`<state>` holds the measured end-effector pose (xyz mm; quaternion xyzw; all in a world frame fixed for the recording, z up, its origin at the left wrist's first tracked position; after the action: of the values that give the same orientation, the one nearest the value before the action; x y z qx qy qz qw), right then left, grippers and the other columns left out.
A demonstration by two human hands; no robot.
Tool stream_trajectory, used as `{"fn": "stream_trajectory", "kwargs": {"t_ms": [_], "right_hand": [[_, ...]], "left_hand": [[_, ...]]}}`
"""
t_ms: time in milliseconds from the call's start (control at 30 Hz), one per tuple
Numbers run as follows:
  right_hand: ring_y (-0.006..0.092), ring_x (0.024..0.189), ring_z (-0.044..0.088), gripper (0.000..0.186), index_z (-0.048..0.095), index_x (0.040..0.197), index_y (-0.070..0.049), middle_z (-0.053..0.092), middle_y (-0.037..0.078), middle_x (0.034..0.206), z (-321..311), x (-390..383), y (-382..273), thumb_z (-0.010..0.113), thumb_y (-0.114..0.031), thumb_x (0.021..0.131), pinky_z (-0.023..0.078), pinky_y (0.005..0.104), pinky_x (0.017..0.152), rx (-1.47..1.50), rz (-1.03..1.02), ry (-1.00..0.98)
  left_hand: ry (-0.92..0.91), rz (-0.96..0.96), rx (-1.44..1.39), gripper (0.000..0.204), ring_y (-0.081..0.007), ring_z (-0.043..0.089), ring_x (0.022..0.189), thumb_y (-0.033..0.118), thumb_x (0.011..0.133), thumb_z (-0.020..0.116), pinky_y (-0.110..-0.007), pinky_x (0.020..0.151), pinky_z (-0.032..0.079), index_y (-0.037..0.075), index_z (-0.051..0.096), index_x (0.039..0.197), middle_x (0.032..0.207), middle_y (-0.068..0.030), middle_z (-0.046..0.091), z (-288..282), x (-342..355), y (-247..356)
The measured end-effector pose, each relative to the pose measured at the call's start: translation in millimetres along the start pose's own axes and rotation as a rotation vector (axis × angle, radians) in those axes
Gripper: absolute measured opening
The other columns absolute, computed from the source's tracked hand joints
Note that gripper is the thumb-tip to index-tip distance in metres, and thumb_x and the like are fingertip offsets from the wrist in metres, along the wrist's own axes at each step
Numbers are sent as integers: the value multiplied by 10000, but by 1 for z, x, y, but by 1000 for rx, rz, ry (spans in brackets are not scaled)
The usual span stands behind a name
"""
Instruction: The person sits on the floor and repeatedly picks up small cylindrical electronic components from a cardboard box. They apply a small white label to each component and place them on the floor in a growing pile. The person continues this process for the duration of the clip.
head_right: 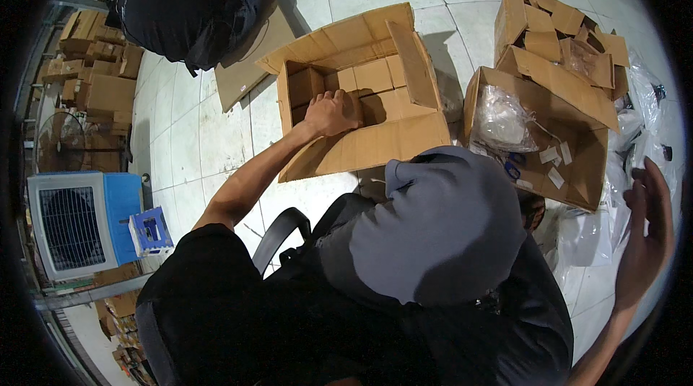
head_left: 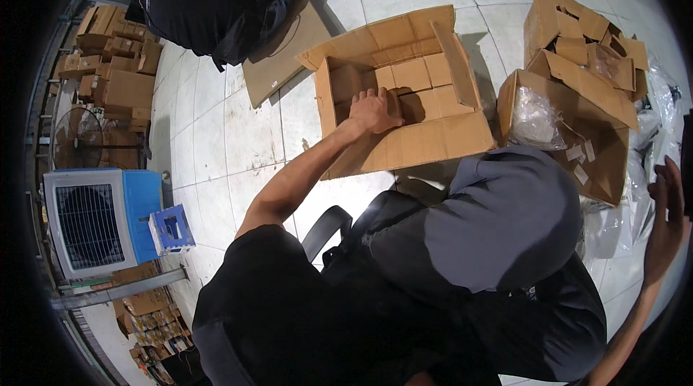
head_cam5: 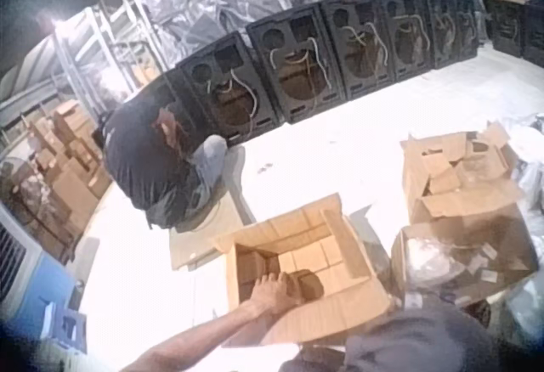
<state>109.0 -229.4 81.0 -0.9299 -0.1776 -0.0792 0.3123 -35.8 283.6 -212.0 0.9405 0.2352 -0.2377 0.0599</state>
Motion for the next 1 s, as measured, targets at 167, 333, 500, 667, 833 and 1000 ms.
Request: {"fn": "stream_trajectory", "kwargs": {"t_ms": [167,333,500,667,833,1000], "right_hand": [[134,853,621,341,604,1219,4,679,104,1030,52,-24,-43,634,-52,884,486,304,809,-24,-65,-248],[132,757,592,355,596,1225,15,679,108,1022,68,-34,-14,640,-58,880,498,291,743,115,102,-342],[106,704,576,332,600,1202,22,681,102,997,70,-36,-7,638,-64,884,493,268,676,167,168,-330],[105,669,570,309,608,1174,27,683,99,974,71,-34,-15,635,-79,885,487,263,654,188,159,-339],[95,646,558,283,622,1140,29,684,94,966,72,-35,-16,632,-69,875,472,257,639,192,152,-363],[89,638,548,260,632,1113,29,685,91,958,70,-37,-15,628,-61,869,466,258,642,192,171,-361]], "left_hand": [[211,6,66,961,-356,542,1130,596,663,747,-490,993,385,-72,462,1292,1234,-265,527,-19,-16,12],[-48,123,-121,753,-278,636,820,574,653,781,-390,782,459,-18,630,1093,925,-133,653,-49,6,-4],[-629,60,-1647,694,-295,628,1055,467,958,530,-388,831,540,-38,360,1403,1289,-216,562,-56,20,29],[-274,427,-1041,586,-309,549,1193,373,940,584,-383,971,475,-12,424,1353,1367,-195,503,-30,17,27],[397,481,-120,506,-338,480,1238,310,840,698,-414,1041,396,15,551,1224,1290,-175,554,-30,-30,15],[497,85,-40,659,-391,498,1042,417,774,745,-465,911,437,-90,524,1134,1098,-270,553,-12,-40,-16]]}}
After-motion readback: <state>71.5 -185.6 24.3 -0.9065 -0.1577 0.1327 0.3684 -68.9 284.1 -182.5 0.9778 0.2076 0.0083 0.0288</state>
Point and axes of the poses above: each hand's wrist, its own x-axis towards the middle knuckle, its own z-axis out of the palm, y = z × x, the point moved 8 cm from there along x, towards the middle knuckle
